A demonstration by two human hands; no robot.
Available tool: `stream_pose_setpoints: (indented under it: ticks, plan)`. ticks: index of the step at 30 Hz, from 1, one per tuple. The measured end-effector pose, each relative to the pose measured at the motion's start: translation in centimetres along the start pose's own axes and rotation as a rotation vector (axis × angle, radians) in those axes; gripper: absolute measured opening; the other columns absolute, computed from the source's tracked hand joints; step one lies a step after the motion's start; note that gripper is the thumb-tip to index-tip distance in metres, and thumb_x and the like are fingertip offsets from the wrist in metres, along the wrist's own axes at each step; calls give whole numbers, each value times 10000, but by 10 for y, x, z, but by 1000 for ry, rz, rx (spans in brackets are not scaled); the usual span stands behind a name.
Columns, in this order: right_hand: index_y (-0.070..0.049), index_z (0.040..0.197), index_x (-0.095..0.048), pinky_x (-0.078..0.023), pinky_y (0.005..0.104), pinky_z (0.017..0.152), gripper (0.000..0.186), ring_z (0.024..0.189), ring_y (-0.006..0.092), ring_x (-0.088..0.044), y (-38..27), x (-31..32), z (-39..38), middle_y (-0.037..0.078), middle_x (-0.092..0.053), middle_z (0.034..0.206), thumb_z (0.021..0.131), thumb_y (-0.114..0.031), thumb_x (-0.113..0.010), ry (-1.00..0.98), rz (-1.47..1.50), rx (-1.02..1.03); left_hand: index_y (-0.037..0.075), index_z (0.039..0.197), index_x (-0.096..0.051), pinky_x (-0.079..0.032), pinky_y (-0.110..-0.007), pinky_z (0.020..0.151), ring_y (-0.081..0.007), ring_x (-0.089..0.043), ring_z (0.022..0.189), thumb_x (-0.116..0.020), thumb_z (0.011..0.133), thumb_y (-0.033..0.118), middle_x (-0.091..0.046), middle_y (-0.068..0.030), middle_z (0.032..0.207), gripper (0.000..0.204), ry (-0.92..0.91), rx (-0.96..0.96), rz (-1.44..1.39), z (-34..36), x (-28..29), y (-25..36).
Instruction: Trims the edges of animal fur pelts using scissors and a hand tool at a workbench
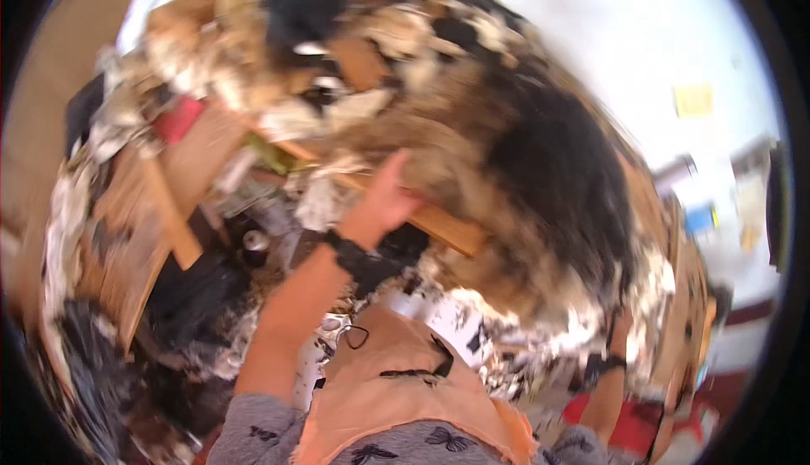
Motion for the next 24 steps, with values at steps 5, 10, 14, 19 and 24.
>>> stream_pose_setpoints:
  ticks: [5, 10, 14, 19, 24]
  plan:
    - [-3, 906, -517, -417, 335, 529, 257, 557, 236, -536, -66, -25, -75, 126, -538, 629, 692, -134, -570, 83, -312, 115, 86, 1078, -511, -443, -383, 782, -204, -533, 936, -531, 839, 223, -560, -51, 1041, 276, 431, -259, 577, -14, 9, 12]
    - [-23, 958, -534, -432, 372, 581, 311, 661, 295, -567, -71, 6, -80, 169, -571, 744, 695, -167, -618, 172, -415, 304, 68, 1067, -512, -447, -377, 816, -210, -531, 973, -546, 827, 199, -562, -65, 1050, 276, 332, -355, 682, -19, -10, 34]
    - [-42, 1010, -522, -441, 418, 634, 328, 751, 360, -581, -95, 38, -64, 194, -590, 816, 704, -129, -603, 229, -604, 379, 28, 1054, -525, -457, -343, 804, -198, -549, 943, -539, 831, 189, -573, -72, 1028, 275, 289, -444, 782, -28, -38, 42]
    - [-58, 1019, -501, -433, 439, 610, 275, 733, 364, -583, -96, 78, -10, 205, -588, 788, 758, -127, -552, 325, -629, 518, 10, 1074, -516, -448, -306, 812, -186, -548, 944, -547, 828, 168, -575, -61, 1021, 295, 345, -463, 1010, -40, -51, 8]
    - [-61, 1000, -501, -434, 446, 611, 241, 747, 380, -572, -50, 86, 39, 214, -585, 796, 780, -159, -526, 328, -772, 412, 20, 1032, -547, -437, -280, 806, -129, -545, 899, -591, 797, 104, -573, -32, 1000, 254, 274, -427, 1292, -61, -37, -54]
Point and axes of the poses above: each hand's wrist, its own z-axis towards the middle knuckle, its own x-axis out of the back of the hand, y = z × x, the point moved 6 cm from there along z, towards the middle knuckle
